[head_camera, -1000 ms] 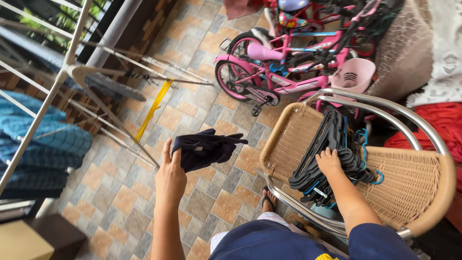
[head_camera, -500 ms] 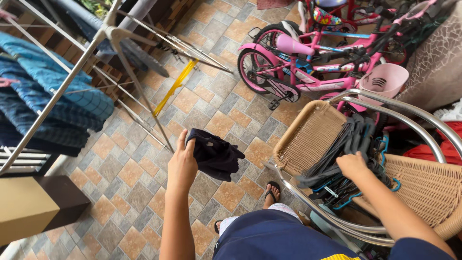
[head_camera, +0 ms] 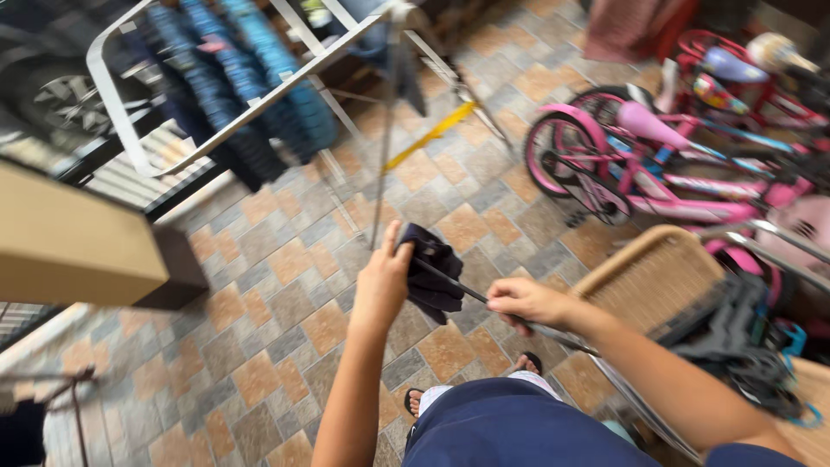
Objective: The person takes various clothing items from a laundry basket and hangs them on a drying rack and a clothes rack. They handle shirts, shorts, and pants, using hangers for some items and clothespins for others.
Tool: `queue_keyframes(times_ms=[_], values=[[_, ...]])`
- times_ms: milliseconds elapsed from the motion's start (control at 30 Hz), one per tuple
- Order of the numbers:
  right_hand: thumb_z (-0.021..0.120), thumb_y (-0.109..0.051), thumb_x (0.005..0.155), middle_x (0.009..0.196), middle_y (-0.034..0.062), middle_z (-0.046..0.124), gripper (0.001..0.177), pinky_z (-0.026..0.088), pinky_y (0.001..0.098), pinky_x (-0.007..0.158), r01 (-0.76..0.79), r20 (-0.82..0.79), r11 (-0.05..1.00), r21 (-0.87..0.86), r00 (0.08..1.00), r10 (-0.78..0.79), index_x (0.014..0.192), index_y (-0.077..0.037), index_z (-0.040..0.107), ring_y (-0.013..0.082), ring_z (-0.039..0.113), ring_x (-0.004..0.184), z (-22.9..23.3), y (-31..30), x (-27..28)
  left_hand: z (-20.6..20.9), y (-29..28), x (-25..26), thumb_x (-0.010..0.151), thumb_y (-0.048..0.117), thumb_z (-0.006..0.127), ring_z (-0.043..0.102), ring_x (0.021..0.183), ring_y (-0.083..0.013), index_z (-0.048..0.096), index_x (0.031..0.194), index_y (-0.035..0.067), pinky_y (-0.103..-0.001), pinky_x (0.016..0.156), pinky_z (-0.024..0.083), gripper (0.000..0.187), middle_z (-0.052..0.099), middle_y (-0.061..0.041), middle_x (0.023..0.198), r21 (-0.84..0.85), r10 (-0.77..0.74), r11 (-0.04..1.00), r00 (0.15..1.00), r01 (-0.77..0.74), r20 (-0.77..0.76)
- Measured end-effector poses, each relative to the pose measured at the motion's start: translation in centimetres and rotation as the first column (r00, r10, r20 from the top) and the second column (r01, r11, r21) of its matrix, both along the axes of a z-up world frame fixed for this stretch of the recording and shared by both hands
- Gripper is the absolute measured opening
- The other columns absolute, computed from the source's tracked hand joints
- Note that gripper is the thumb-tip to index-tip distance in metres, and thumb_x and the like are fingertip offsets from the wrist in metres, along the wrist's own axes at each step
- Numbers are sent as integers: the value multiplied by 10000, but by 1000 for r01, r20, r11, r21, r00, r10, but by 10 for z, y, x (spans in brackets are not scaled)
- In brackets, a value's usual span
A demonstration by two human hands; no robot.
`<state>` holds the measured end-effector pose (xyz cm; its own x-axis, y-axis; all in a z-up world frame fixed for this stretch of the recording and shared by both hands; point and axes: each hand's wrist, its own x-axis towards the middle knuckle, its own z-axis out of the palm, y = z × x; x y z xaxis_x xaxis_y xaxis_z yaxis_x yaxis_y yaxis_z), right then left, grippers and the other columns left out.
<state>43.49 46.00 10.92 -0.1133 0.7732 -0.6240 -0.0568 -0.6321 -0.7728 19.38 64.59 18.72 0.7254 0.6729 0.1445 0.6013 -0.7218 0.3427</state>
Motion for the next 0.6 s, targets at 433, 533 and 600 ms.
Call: queue_keyframes(times_ms=[433, 533, 600], values=[[545, -240, 977, 603, 34, 473, 216, 330, 257, 350, -12, -441, 936, 351, 880, 176, 1102, -64, 535, 114, 411, 390, 34, 173, -319, 19, -20, -294, 950, 85, 685, 623, 1313, -339, 652, 1055, 97, -390, 884, 614, 111, 571, -70, 1486, 579, 154, 745, 930, -331, 333], [564, -214, 985, 649, 36, 456, 244, 333, 250, 406, -54, -561, 888, 457, 756, 336, 1164, -56, 512, 102, 391, 451, 77, 160, -380, 7, -21, -350, 977, 91, 692, 600, 1280, -350, 675, 1037, 87, -447, 963, 565, 62, 565, -119, 1496, 594, 335, 557, 812, -580, 478], [574, -221, 990, 665, 37, 448, 263, 330, 254, 419, -57, -654, 874, 483, 640, 403, 1183, -56, 504, 103, 379, 465, 104, 157, -415, 3, -13, -378, 985, 69, 660, 541, 1300, -404, 728, 1117, 56, -512, 1042, 498, 149, 523, -211, 1508, 534, 474, 375, 652, -758, 592]])
